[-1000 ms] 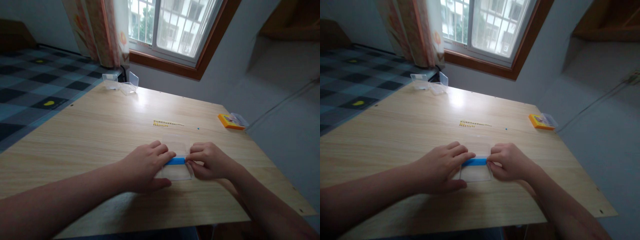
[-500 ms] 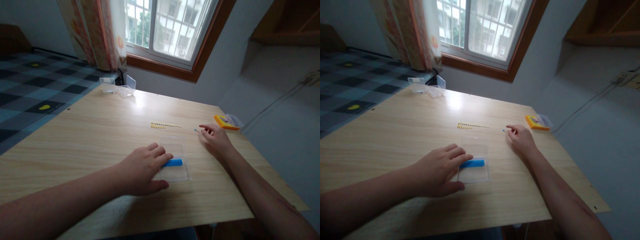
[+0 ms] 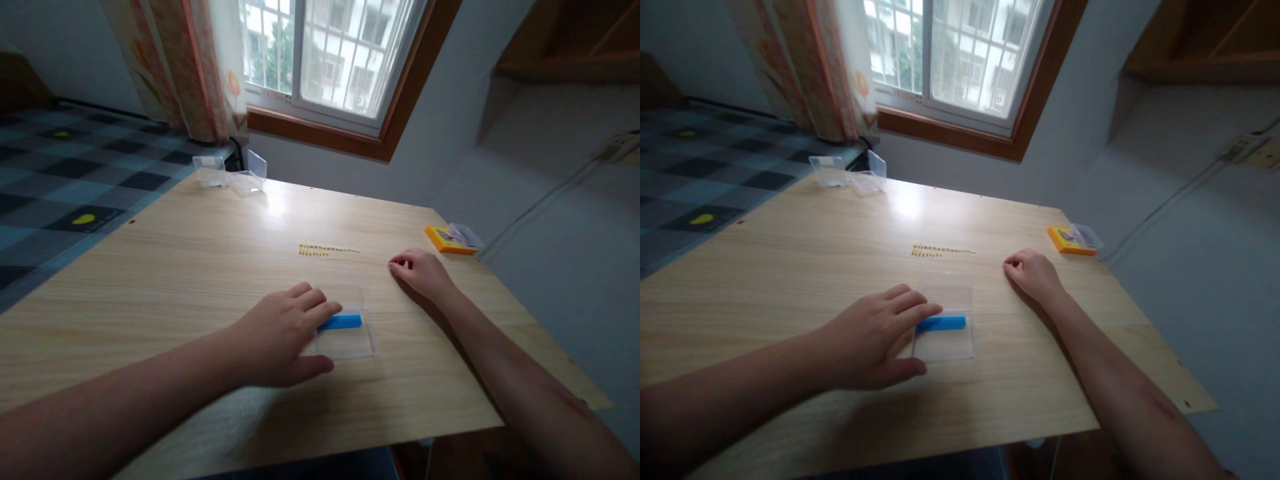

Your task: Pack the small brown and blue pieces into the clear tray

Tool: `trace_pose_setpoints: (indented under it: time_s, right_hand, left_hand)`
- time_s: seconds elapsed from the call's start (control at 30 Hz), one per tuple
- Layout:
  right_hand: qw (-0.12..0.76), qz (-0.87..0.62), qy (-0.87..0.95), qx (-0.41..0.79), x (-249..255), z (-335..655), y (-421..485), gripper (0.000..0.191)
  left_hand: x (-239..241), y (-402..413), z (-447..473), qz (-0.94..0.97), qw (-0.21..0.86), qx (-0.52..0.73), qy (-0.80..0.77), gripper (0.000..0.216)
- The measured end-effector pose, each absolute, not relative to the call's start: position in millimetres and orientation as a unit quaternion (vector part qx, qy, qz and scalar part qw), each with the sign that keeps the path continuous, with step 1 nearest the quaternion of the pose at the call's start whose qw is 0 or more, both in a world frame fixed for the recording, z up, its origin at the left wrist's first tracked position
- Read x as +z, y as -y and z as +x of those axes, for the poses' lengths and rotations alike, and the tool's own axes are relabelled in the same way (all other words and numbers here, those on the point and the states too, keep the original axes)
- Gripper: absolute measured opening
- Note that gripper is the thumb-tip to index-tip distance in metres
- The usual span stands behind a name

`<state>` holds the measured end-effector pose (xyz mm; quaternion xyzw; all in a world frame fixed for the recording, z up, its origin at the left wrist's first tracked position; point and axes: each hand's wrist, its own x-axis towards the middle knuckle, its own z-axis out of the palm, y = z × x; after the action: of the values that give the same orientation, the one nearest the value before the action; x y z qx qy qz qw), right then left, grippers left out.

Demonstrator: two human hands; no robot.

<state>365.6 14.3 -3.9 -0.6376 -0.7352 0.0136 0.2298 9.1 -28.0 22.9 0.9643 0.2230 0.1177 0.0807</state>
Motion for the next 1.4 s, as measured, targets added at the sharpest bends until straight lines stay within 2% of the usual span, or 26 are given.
trace_pose_setpoints:
  time_s: [0.07,0.2,0.33,0.6,0.9,1.13,1.4]
  right_hand:
    - [0.238,-0.592,0.769,0.043,7.8,358.2,-2.1,0.019]
    - [0.240,-0.408,0.866,0.163,32.6,331.5,31.7,0.017]
    - [0.183,-0.325,0.907,0.195,40.6,301.7,57.8,0.019]
    - [0.106,-0.354,0.912,0.179,30.9,286.0,62.1,0.018]
    - [0.111,-0.358,0.913,0.163,44.1,287.6,66.4,0.019]
    - [0.060,-0.353,0.921,0.155,39.9,282.8,67.2,0.020]
    - [0.094,-0.355,0.919,0.147,37.1,284.8,66.8,0.021]
  left_hand:
    - [22.3,27.6,8.6,0.963,0.085,0.120,-0.225,0.065]
    - [22.1,27.7,8.7,0.962,0.093,0.120,-0.226,0.068]
    - [22.3,27.8,9.2,0.963,0.089,0.114,-0.229,0.070]
    - [21.7,26.7,9.3,0.965,0.074,0.119,-0.223,0.066]
    - [20.1,26.1,9.1,0.964,0.076,0.129,-0.221,0.069]
    - [21.2,26.5,9.1,0.966,0.066,0.132,-0.213,0.064]
    - [21.4,27.2,9.4,0.966,0.056,0.136,-0.213,0.065]
